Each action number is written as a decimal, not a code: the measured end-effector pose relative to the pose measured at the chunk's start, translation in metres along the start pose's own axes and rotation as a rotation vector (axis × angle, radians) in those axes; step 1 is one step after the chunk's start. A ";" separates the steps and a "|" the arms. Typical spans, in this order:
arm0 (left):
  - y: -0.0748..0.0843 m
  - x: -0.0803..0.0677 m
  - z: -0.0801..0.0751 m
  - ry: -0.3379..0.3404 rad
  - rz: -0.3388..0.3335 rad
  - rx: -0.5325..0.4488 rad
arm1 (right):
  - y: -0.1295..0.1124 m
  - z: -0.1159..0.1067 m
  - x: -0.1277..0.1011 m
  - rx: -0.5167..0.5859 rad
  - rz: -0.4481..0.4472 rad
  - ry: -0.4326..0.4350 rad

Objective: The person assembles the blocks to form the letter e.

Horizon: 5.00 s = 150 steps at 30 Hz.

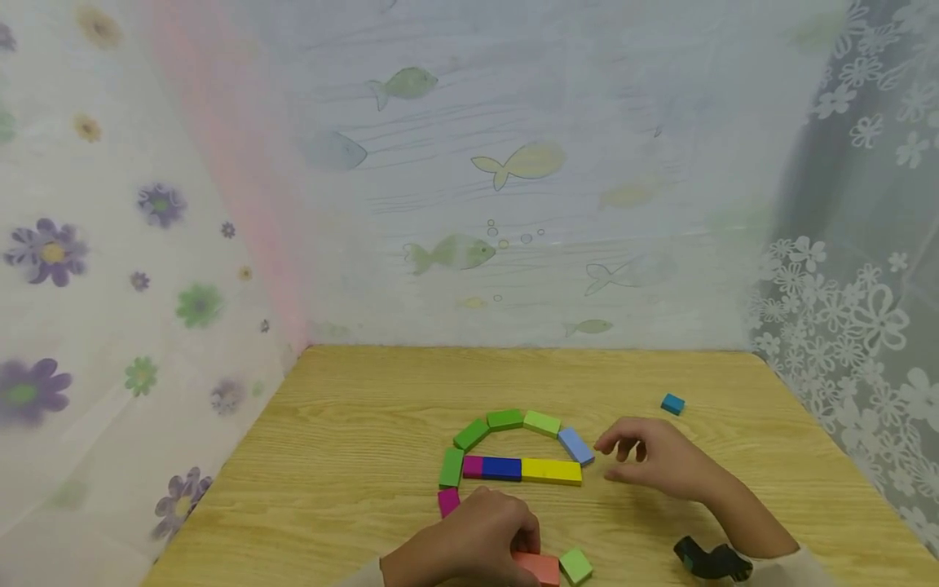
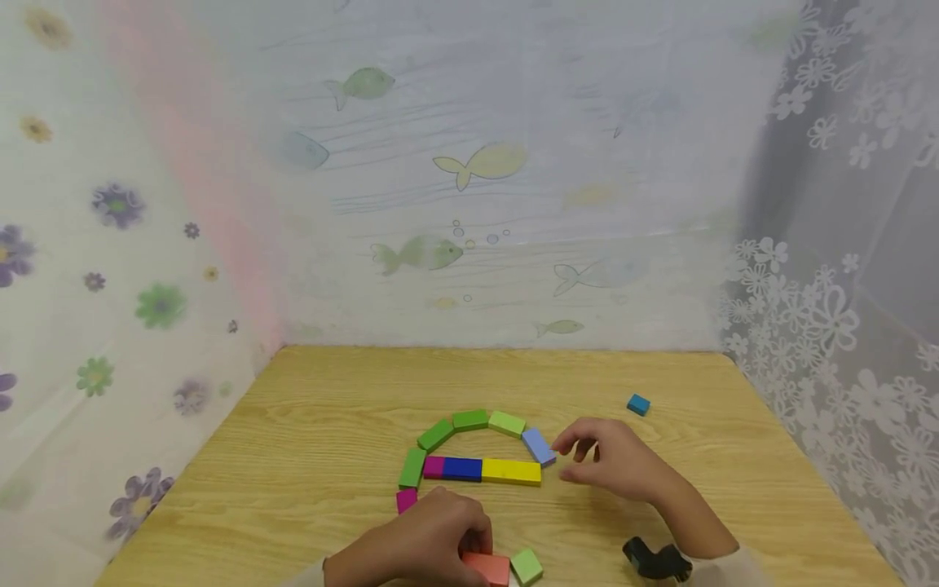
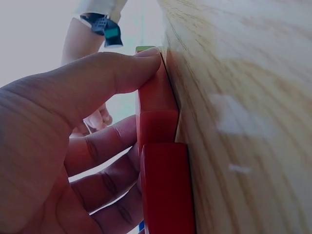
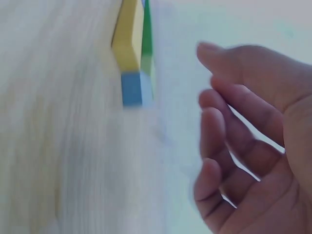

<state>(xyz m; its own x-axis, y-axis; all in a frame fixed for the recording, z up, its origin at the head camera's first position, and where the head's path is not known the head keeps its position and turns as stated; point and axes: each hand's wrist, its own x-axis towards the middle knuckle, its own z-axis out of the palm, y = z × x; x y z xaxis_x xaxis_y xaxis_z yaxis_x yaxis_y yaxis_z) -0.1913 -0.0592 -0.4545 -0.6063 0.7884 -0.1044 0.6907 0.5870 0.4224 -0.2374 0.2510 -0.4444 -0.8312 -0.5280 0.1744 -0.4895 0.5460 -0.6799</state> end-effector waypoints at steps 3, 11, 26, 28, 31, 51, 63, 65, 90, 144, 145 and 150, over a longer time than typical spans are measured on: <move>0.000 0.000 0.000 0.005 0.008 0.000 | 0.012 -0.008 0.000 -0.051 0.032 0.109; -0.002 -0.001 0.000 0.008 0.006 0.001 | 0.039 -0.029 -0.003 -0.098 0.210 0.339; 0.000 -0.002 -0.002 0.009 -0.002 0.004 | 0.083 -0.045 -0.011 0.037 0.559 0.388; 0.000 -0.002 -0.002 0.002 -0.009 -0.001 | 0.085 -0.045 -0.011 0.055 0.591 0.361; 0.000 -0.002 -0.003 -0.009 -0.017 -0.013 | 0.087 -0.044 -0.011 0.048 0.610 0.331; 0.000 -0.001 0.002 0.025 0.021 0.006 | 0.092 -0.042 -0.013 -0.105 0.698 0.379; 0.000 -0.001 0.002 0.014 0.024 0.008 | 0.095 -0.041 -0.013 -0.139 0.675 0.414; 0.000 -0.001 0.002 0.012 0.025 0.008 | 0.093 -0.041 -0.013 -0.129 0.676 0.415; -0.001 -0.002 0.002 0.024 0.032 0.020 | 0.045 -0.021 -0.011 -0.110 0.471 0.351; 0.002 -0.002 -0.001 -0.003 0.004 -0.011 | -0.017 0.036 -0.017 0.195 0.145 -0.312; 0.002 -0.002 -0.001 -0.003 0.003 -0.011 | -0.017 0.037 -0.017 0.197 0.142 -0.313; 0.001 -0.001 0.000 -0.002 0.002 -0.006 | -0.018 0.038 -0.017 0.200 0.123 -0.318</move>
<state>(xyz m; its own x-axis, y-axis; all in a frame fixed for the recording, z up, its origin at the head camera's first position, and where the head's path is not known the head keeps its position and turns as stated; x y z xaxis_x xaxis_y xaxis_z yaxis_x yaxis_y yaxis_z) -0.1897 -0.0598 -0.4536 -0.6040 0.7901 -0.1048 0.6896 0.5839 0.4283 -0.2041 0.2250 -0.4623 -0.7419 -0.6588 -0.1247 -0.3046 0.4968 -0.8126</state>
